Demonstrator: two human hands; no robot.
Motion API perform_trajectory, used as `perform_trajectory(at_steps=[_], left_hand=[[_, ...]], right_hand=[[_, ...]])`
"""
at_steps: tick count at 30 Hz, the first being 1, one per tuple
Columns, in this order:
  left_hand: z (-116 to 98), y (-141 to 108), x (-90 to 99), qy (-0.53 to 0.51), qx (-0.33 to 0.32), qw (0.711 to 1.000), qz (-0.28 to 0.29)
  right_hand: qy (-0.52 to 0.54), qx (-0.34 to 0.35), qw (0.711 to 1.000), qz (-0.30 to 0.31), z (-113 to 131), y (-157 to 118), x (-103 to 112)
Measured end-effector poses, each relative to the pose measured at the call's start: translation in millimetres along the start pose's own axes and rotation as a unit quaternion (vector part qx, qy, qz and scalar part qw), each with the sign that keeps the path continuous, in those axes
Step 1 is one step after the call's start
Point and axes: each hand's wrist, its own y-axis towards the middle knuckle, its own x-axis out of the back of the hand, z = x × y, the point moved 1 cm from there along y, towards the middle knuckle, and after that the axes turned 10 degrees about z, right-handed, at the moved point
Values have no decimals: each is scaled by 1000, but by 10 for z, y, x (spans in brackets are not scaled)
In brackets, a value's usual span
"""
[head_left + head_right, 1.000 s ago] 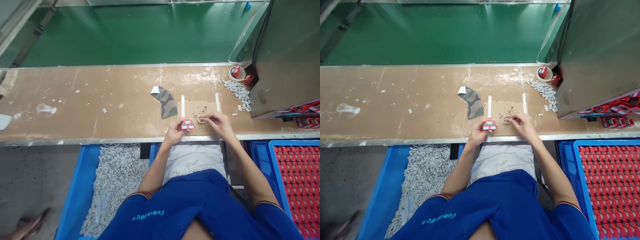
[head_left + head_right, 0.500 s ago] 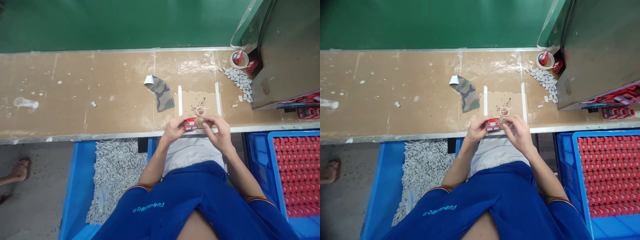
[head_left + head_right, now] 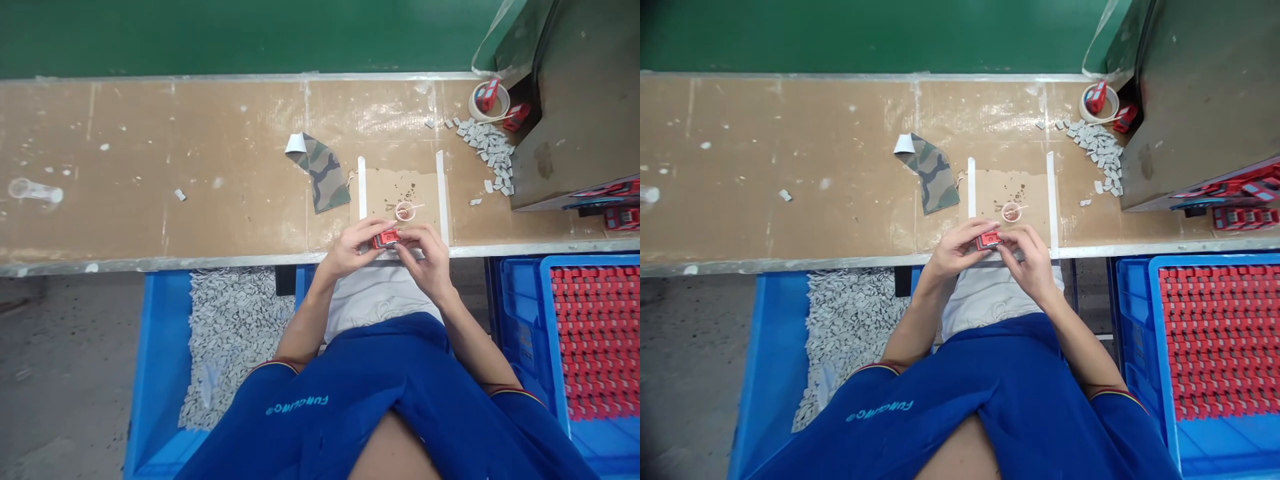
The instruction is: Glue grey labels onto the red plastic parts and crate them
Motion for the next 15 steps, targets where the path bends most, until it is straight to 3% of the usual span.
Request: perform_trajectory(at_steps=[15], left_hand=[[-48, 10, -11, -37, -6, 999, -10]], right_hand=[[-4, 16, 999, -28, -13, -26, -98]])
